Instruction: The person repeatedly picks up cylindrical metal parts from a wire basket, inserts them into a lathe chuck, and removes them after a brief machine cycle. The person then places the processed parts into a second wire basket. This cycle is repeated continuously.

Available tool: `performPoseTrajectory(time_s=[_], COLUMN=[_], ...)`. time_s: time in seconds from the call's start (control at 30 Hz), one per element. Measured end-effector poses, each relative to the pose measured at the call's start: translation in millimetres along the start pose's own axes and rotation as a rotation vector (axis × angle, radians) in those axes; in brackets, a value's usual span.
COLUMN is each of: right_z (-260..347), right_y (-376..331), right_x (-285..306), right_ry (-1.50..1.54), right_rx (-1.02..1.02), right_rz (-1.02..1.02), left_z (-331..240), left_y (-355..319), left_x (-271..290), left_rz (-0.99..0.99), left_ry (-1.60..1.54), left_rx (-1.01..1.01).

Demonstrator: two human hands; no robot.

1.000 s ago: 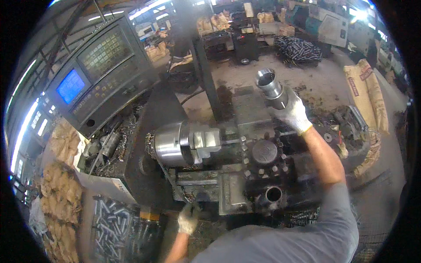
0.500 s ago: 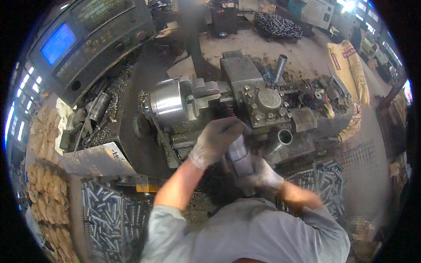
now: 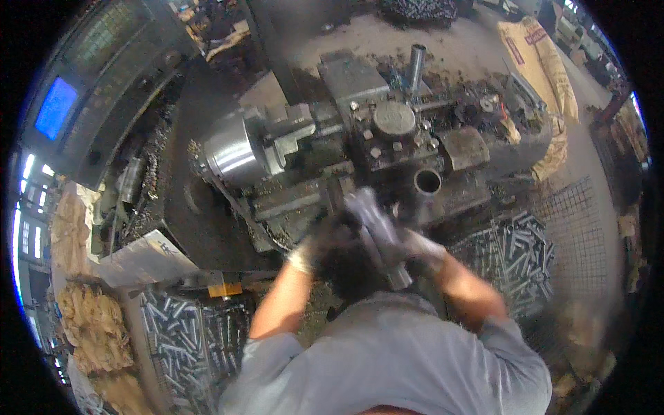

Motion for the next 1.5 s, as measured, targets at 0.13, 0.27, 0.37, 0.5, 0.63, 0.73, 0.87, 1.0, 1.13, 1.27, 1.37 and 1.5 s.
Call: performPoseTrajectory(time_s=[0.13,0.27,0.37,0.5,0.63,0.73,0.87,1.0,1.13,1.27,1.37,1.5], right_z=[-10.1,-28.3,-29.2,10.3,44.4,77.6,80.5,85.9,21.0,9.8,36.8,35.2], right_y=[3.4,27.8,19.4,-116.4,-304.8,-278.6,-56.2,-6.9,42.8,85.3,90.1,94.3], right_x=[2.8,25.7,54.8,136.2,233.3,221.8,122.3,30.7,-15.0,4.5,20.1,-26.1], right_ry=[0.104,-0.762,-0.850,-1.168,-1.372,-1.305,-1.061,-1.276,-1.361,-1.535,-0.772,-0.901], right_rx=[-0.244,-0.184,-0.109,-0.217,-0.665,-0.037,0.379,0.558,0.424,0.137,0.095,-0.167], right_rz=[-0.024,-0.211,-0.306,-0.344,-0.866,-1.209,-0.599,-0.447,-0.315,-0.292,-0.368,-0.081], left_z=[76.1,93.0,87.9,81.7,88.5,82.9,75.8,47.9,57.3,72.1,88.6,75.4], left_y=[-51.1,-44.6,-44.7,-53.3,-58.3,-54.4,-72.2,-93.0,-113.6,-78.1,-67.8,-46.7], left_x=[-103.5,-103.7,-99.9,-89.5,-82.9,-71.1,-57.7,-49.0,-51.7,-18.3,-11.8,-18.9], left_rz=[0.002,-0.174,-0.202,-0.129,-0.135,-0.070,-0.051,0.033,-0.112,-0.098,-0.204,-0.270], left_ry=[-1.140,-0.954,-1.287,-1.423,-1.484,-1.366,-1.181,-1.141,-1.226,-1.075,-1.206,-1.291], left_rx=[0.566,0.680,0.615,0.502,0.711,0.609,0.627,0.611,1.053,0.588,0.602,0.395])
Point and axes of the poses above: each hand's wrist, its own y-axis towards the middle knuckle, its own x-axis out of the back of the hand, z = x × y, the point moved 7 cm from there along y, towards the middle knuckle, and after that the axes turned 14 degrees about y, right-handed, at the moved point
